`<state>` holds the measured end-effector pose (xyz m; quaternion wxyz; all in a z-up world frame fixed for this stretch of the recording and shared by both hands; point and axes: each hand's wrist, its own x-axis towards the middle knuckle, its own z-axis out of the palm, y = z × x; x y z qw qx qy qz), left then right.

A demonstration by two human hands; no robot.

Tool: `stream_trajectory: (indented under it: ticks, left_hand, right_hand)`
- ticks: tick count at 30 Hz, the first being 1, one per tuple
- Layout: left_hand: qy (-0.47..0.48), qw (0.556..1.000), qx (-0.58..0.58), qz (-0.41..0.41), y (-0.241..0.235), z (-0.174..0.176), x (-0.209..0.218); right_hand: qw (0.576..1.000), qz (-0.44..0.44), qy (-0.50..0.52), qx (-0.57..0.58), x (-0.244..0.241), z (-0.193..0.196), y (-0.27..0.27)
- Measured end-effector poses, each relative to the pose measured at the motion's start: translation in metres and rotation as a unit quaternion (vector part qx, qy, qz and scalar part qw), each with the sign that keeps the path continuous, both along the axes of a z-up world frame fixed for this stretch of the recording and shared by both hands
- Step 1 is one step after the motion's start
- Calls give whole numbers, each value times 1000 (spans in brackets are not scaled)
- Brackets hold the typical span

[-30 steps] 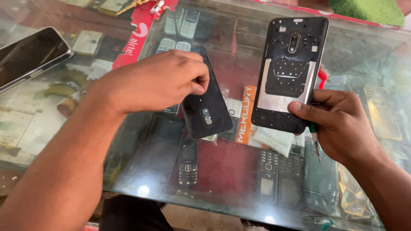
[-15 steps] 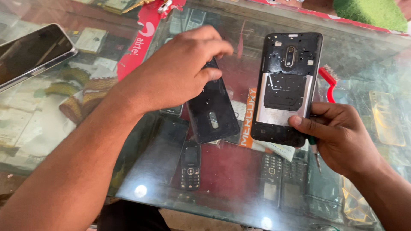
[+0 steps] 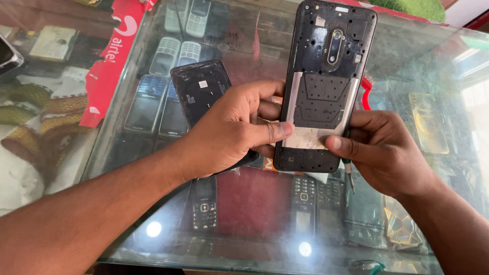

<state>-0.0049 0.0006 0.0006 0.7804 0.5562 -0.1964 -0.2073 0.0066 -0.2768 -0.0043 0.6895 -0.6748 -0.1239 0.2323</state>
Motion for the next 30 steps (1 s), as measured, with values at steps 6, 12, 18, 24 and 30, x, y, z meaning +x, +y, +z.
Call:
stream_trajectory:
  ticks: [6, 12, 18, 24, 30]
  left_hand:
    - [3, 1000, 17, 5, 1, 3, -4]
    - [-12, 999, 37, 14, 3, 1, 1]
    - [0, 999, 36, 18, 7, 0, 5]
    - [-3, 1000, 17, 23, 6, 0, 7]
    - [2, 1000, 6, 25, 7, -2, 7]
  right_hand:
    - [999, 35, -12, -19, 2, -3, -6]
    - [999, 19, 3, -29, 6, -5, -10]
    - [999, 21, 10, 39, 10, -3, -9]
    - [999, 32, -9, -1, 7, 1, -1]
    - [998, 50, -16, 19, 4, 6, 0]
